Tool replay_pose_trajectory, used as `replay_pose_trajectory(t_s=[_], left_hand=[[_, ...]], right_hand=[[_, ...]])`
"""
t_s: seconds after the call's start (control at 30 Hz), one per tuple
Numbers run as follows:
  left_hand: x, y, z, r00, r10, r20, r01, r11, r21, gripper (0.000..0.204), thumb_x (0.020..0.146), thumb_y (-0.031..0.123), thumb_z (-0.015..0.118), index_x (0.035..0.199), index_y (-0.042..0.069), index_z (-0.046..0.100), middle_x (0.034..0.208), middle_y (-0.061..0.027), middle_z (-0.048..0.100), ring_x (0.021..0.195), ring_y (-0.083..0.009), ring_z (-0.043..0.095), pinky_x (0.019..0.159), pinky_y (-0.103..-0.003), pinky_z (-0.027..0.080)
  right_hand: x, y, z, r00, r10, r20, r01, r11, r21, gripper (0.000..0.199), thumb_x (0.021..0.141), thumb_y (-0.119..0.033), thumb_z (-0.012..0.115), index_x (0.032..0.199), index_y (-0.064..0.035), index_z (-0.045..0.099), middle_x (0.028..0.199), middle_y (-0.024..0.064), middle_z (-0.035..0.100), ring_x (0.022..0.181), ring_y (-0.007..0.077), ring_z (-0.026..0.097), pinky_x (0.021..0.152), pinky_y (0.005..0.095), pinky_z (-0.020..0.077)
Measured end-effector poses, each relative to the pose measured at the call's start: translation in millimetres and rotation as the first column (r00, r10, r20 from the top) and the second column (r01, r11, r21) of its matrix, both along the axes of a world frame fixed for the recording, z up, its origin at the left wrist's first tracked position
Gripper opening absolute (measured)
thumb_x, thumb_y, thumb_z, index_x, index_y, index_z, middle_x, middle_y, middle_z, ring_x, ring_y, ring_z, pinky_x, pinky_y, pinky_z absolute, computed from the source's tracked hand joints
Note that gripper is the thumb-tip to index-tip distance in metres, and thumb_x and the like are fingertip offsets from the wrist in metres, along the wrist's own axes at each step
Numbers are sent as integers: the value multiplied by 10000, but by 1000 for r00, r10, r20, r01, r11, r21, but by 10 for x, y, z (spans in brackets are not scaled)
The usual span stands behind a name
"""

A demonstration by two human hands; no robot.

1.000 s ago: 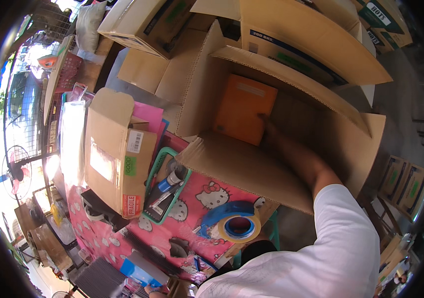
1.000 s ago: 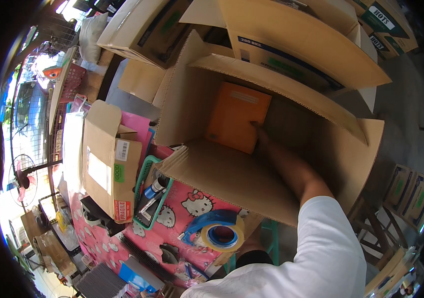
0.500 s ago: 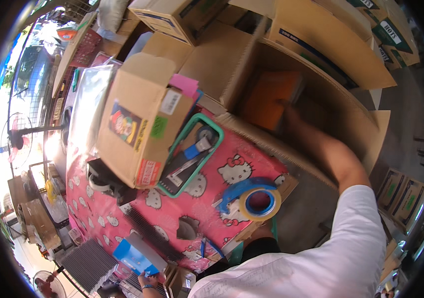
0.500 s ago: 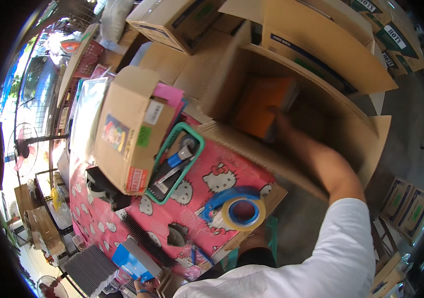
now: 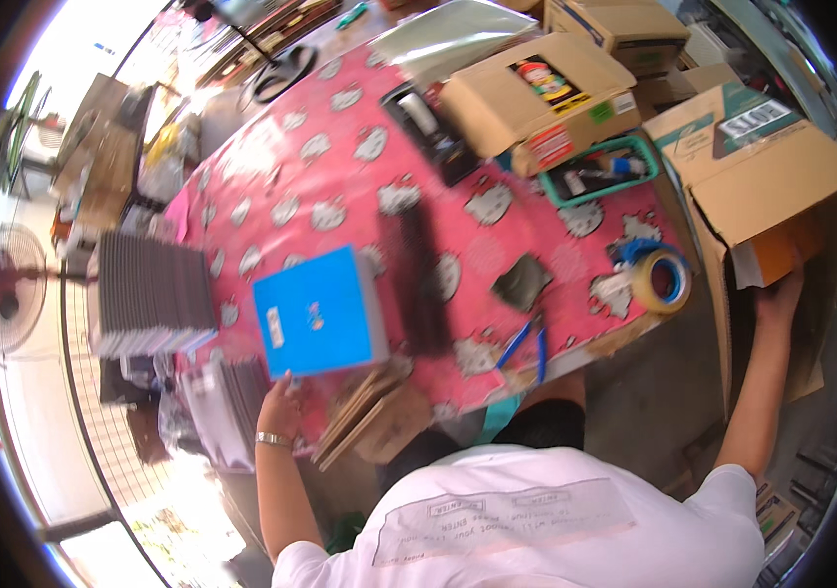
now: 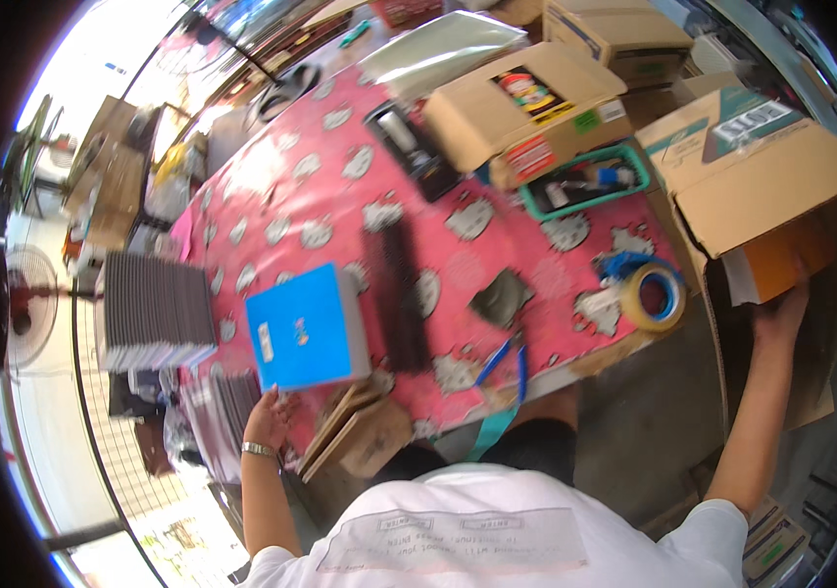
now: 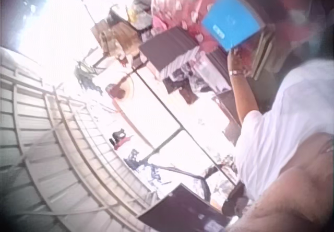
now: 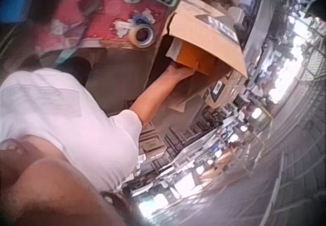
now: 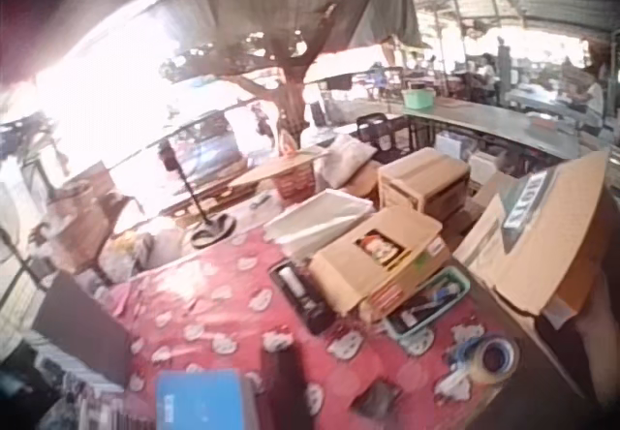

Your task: The person assembles notebooks by hand, threading spiral binding coils through stacks of punched paper and covers on a table. They then place the finished notebooks into a cardboard box.

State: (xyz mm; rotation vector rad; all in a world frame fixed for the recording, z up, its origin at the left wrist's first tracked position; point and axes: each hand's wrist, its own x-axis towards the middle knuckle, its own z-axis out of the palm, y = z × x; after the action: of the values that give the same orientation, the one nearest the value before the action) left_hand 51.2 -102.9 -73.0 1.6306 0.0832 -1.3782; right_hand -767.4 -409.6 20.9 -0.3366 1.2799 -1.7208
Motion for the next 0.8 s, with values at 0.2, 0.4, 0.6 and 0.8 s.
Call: replay_pose_trajectory(t_s=[0.2,0.4,0.6,0.8], left_hand=[[-741,809,609,595,-385,706,573,819,-37,648,899,285,711,1423,21,435,1344,-146,545,1218,-306,546,1007,-393,456],[-1441,990,535,-74,-381,922,626,702,340,902,771,398,808,1478,49,369,1470,-190,441,1398,-415,345,1146,-530,274],[-2071,88,1525,804,-142,578,569,464,-678,1007,781,343,802,1552,54,221,1560,-214,317,1470,-359,261,1181,-477,218],[-2713,-1638,2001,470,-84,879,835,367,-411,645,914,259,679,1456,41,405,1277,-240,593,1185,-280,584,1002,-349,437]], right_hand=[[1273,671,851,981,173,-86,-189,950,-249,492,935,-295,608,1335,-29,504,1203,119,627,1130,261,620,955,422,514],[2595,702,1264,897,423,-130,-440,826,-351,433,877,-260,683,1230,-32,575,1150,108,645,1073,254,630,950,396,508],[2982,879,1239,848,522,-94,-514,763,-393,422,885,-257,663,1226,-27,568,1169,128,634,1095,269,621,963,410,505],[2753,1097,1322,857,515,-14,-477,781,-403,415,854,-260,678,1203,-56,586,1144,97,649,1087,243,616,939,383,493]])
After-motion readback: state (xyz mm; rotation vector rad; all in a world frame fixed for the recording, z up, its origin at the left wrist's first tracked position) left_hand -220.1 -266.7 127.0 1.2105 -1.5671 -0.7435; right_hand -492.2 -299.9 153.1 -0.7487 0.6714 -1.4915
